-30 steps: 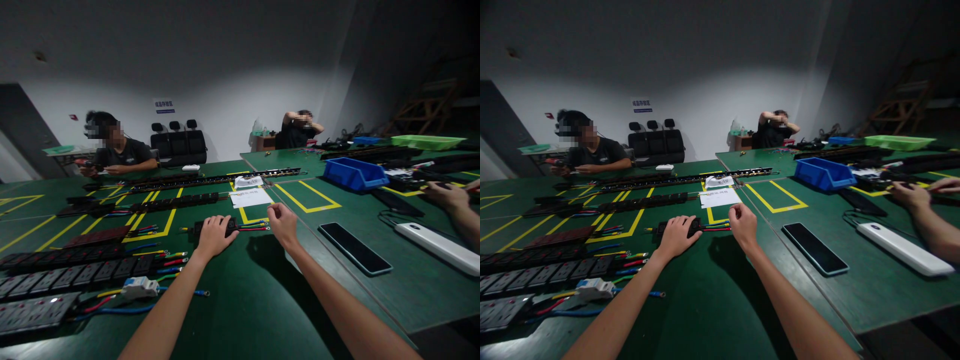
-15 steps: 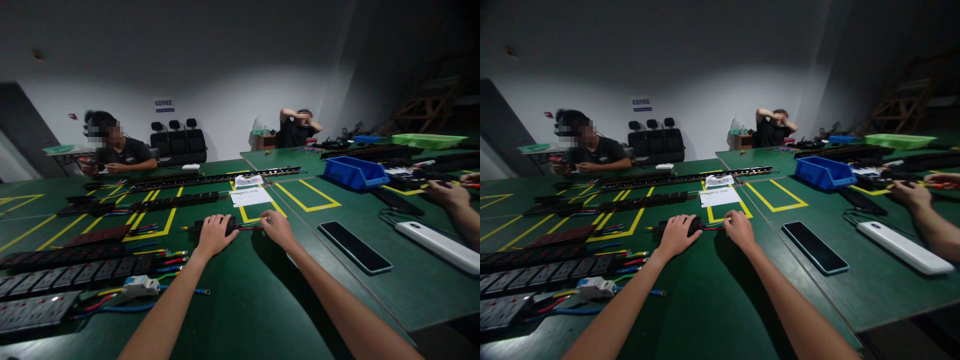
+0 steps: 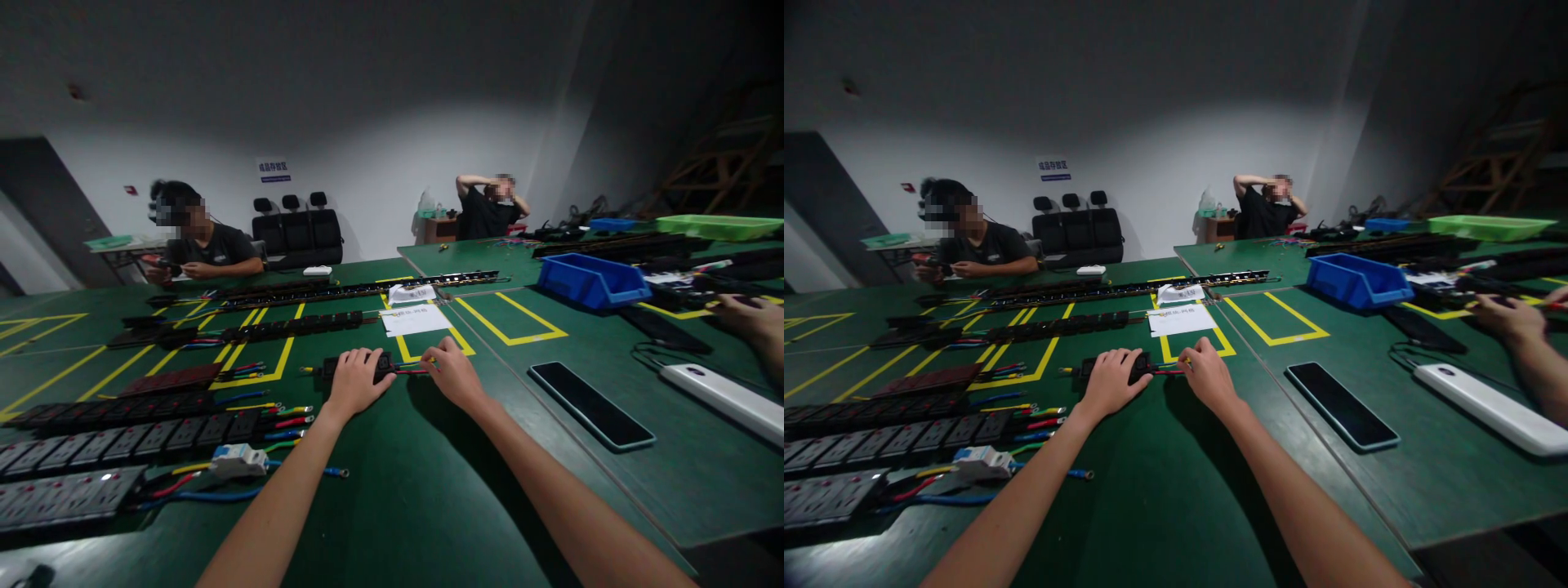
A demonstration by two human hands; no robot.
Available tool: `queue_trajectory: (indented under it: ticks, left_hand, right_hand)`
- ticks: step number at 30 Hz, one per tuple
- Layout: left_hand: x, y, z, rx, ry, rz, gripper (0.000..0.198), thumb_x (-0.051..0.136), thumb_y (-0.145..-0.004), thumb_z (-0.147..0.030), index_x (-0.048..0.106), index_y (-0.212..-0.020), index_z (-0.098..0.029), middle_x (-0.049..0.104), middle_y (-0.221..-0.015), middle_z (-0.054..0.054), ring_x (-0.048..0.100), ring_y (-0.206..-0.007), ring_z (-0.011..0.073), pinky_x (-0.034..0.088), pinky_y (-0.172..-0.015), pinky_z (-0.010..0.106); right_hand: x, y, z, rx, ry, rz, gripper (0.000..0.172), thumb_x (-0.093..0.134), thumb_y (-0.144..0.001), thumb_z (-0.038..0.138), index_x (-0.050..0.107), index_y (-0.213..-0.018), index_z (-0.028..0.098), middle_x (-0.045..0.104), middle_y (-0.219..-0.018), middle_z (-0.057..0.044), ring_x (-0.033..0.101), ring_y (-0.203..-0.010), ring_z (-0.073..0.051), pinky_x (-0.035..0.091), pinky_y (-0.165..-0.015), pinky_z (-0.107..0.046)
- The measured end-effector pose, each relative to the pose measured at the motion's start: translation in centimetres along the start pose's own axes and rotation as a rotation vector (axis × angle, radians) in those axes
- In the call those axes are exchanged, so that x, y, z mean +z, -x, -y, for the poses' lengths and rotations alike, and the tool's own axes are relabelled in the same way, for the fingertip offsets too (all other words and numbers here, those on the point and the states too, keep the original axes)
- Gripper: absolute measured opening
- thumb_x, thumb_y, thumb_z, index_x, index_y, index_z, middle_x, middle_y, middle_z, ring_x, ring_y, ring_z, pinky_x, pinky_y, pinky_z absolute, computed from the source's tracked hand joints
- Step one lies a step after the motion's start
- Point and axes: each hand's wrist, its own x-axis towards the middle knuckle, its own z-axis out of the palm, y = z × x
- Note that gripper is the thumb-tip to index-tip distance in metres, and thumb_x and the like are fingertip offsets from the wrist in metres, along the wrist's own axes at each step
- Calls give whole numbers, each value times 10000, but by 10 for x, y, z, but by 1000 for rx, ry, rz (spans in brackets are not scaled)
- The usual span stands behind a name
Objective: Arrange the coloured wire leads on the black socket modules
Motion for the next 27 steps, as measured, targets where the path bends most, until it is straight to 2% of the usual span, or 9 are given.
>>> queue_trajectory:
  ticks: [7,13,17,23,27]
  left_hand:
    - [-1,0,-1,-10,-1,6,602,432,-949,-627,561,-1351,-198,636,-1186,129,553,-1104,297,381,-986,456]
    - [-1,-1,0,-1,-6,3,585,450,-948,-613,562,-1347,-200,638,-1191,126,555,-1107,300,383,-991,457]
    - [0,-1,2,10,-13,-7,577,447,-957,-597,560,-1346,-187,640,-1186,126,560,-1105,294,387,-993,451]
    - [0,-2,2,10,-17,-15,575,458,-952,-594,566,-1343,-187,644,-1181,129,560,-1110,302,391,-986,457]
    - [0,-2,2,7,-7,-7,576,447,-955,-594,568,-1344,-187,641,-1187,134,559,-1115,307,391,-987,461]
  right_hand:
    - [-9,3,19,-47,19,-10,146,586,-945,270,705,-1021,231,532,-999,-45,553,-823,-157,419,-703,-253]
    - [-10,1,15,170,147,4,208,524,-979,353,690,-979,227,588,-975,-64,586,-864,-186,413,-694,-270]
    - [-9,-2,11,258,120,-11,206,578,-952,345,639,-1103,218,636,-1045,-69,609,-950,-202,424,-729,-273]
    - [-11,0,30,133,5,-84,221,544,-968,276,583,-1181,233,628,-1122,-70,630,-921,-183,421,-729,-264]
    - [-14,1,33,154,52,-99,202,543,-964,280,584,-1158,241,633,-1106,-63,632,-920,-189,405,-688,-267]
